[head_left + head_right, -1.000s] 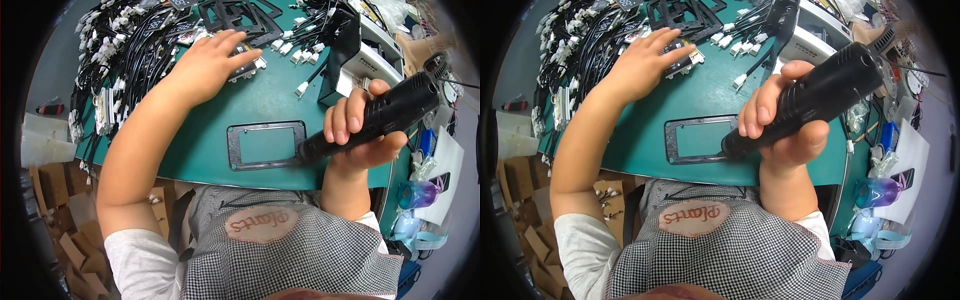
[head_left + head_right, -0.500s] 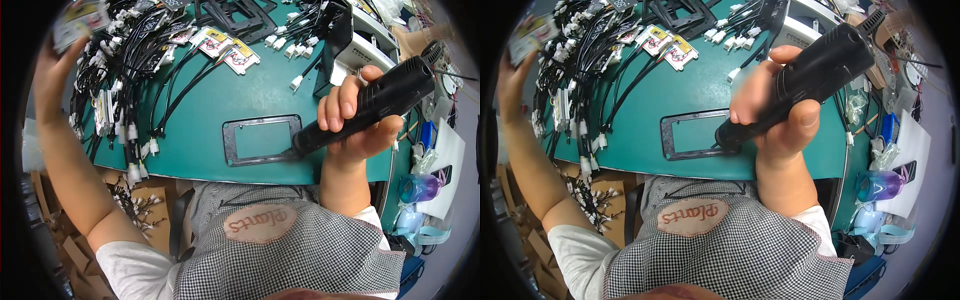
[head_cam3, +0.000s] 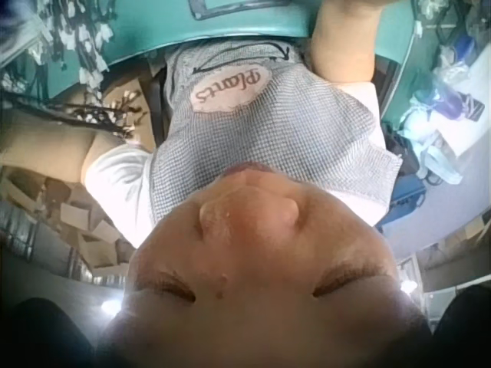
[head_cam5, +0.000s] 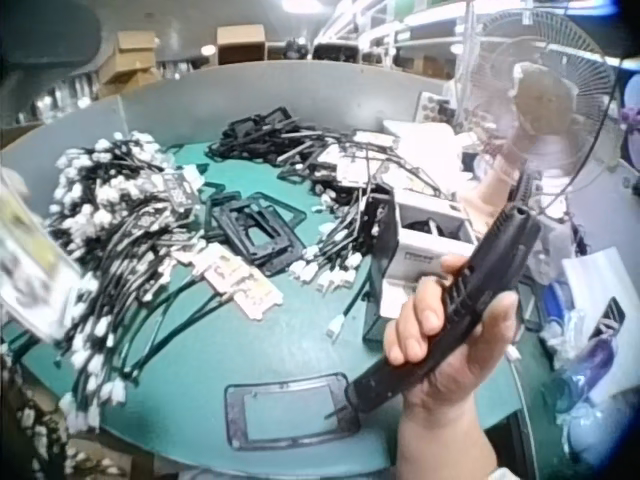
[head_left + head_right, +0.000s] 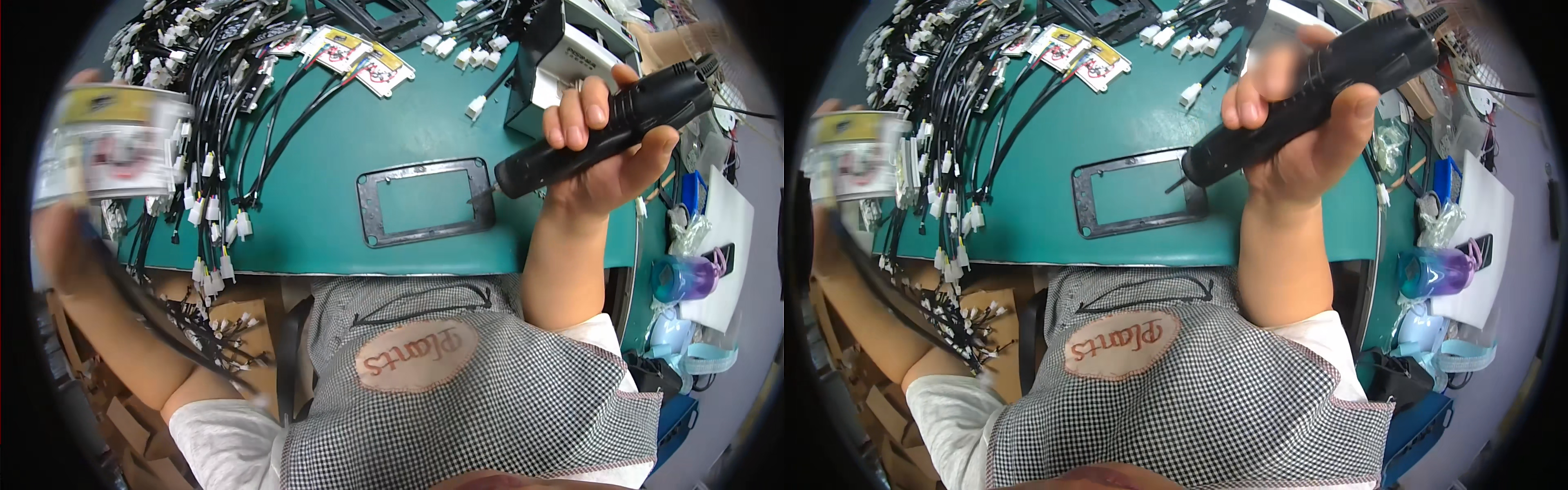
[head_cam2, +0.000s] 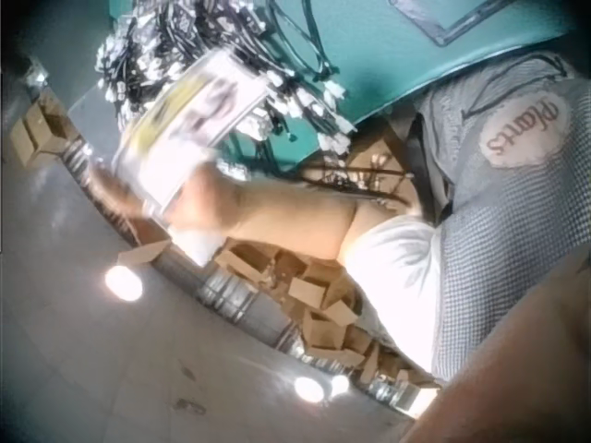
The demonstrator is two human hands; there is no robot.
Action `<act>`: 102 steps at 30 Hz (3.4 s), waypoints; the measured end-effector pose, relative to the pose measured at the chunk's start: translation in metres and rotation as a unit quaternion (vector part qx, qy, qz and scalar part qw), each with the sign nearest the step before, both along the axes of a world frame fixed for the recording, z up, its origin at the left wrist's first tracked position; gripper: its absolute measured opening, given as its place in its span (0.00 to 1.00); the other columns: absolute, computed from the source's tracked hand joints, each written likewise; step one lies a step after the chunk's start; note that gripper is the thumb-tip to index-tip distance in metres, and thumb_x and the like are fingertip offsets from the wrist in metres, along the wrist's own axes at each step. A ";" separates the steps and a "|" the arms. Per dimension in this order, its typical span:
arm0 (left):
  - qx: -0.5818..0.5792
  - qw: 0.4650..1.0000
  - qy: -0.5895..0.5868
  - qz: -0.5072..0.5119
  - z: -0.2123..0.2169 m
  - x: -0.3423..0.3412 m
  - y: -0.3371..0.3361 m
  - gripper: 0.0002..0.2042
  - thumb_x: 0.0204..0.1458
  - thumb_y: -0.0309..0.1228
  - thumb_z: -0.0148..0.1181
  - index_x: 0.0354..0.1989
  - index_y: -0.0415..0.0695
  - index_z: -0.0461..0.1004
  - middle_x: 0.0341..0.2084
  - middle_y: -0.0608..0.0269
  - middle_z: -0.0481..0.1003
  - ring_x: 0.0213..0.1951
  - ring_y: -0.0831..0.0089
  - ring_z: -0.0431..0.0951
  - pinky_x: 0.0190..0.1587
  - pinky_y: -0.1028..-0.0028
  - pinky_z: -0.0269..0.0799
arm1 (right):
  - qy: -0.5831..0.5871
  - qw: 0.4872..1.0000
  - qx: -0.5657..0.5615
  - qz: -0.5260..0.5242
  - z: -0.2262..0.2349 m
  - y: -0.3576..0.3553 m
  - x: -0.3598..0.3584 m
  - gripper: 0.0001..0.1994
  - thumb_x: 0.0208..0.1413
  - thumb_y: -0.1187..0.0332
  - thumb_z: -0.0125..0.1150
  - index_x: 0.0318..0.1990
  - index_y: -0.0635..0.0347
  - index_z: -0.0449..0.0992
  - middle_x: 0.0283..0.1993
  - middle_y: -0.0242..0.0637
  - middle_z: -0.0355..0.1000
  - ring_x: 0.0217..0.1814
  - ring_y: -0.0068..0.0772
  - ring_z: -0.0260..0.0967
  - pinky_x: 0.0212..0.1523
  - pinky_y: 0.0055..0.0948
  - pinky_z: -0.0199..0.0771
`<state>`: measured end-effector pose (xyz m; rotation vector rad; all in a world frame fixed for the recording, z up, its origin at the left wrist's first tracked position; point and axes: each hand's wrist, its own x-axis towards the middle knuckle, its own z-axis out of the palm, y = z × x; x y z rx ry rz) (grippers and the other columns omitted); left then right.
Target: The person repeatedly picks up small electronic modules with attached wires and places them into a rectangular plastic frame on a green workbench. They use a black handheld tool to press or secure the modules into the frame, then remove them and repeat the process with different units.
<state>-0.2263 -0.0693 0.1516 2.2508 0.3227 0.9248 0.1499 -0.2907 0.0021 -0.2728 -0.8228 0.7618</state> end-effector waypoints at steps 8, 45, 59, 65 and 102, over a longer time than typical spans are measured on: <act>0.038 0.993 0.100 -0.057 -0.154 0.120 -0.112 0.28 0.33 0.28 0.79 0.45 0.42 0.70 0.48 0.50 0.74 0.50 0.51 0.75 0.57 0.60 0.72 | -0.099 0.994 0.006 -0.055 0.010 -0.034 0.025 0.43 0.56 0.34 0.64 0.65 0.62 0.69 0.37 0.33 0.67 0.31 0.27 0.65 0.33 0.31 0.70; 0.172 0.955 0.238 0.031 -0.138 0.151 -0.111 0.25 0.47 0.23 0.66 0.59 0.48 0.78 0.69 0.48 0.66 0.71 0.47 0.62 0.71 0.55 0.58 | -0.272 0.644 -0.511 -0.499 -0.053 -0.120 0.104 0.41 0.57 0.57 0.72 0.72 0.67 0.59 0.56 0.51 0.75 0.53 0.46 0.76 0.55 0.37 0.77; 0.045 0.959 0.241 -0.141 -0.171 0.219 -0.175 0.29 0.52 0.34 0.69 0.64 0.44 0.71 0.66 0.45 0.67 0.66 0.46 0.68 0.68 0.56 0.64 | -0.518 0.547 -0.490 -0.439 -0.033 -0.071 0.089 0.23 0.57 0.58 0.69 0.57 0.60 0.76 0.39 0.46 0.81 0.37 0.43 0.80 0.40 0.36 0.78; 0.038 0.962 0.259 -0.073 -0.199 0.263 -0.174 0.44 0.53 0.48 0.70 0.73 0.39 0.57 0.70 0.41 0.61 0.71 0.46 0.61 0.72 0.56 0.58 | -0.490 0.514 -0.532 -0.461 -0.030 -0.058 0.098 0.17 0.53 0.63 0.70 0.51 0.54 0.81 0.41 0.47 0.82 0.43 0.51 0.80 0.45 0.42 0.78; 0.111 0.895 0.132 -0.412 -0.228 0.246 -0.187 0.37 0.45 0.45 0.74 0.60 0.34 0.72 0.63 0.46 0.70 0.65 0.47 0.69 0.66 0.55 0.68 | 0.412 0.806 -0.401 0.139 -0.116 -0.144 -0.062 0.24 0.74 0.51 0.37 0.66 0.57 0.65 0.64 0.46 0.69 0.65 0.44 0.70 0.65 0.46 0.74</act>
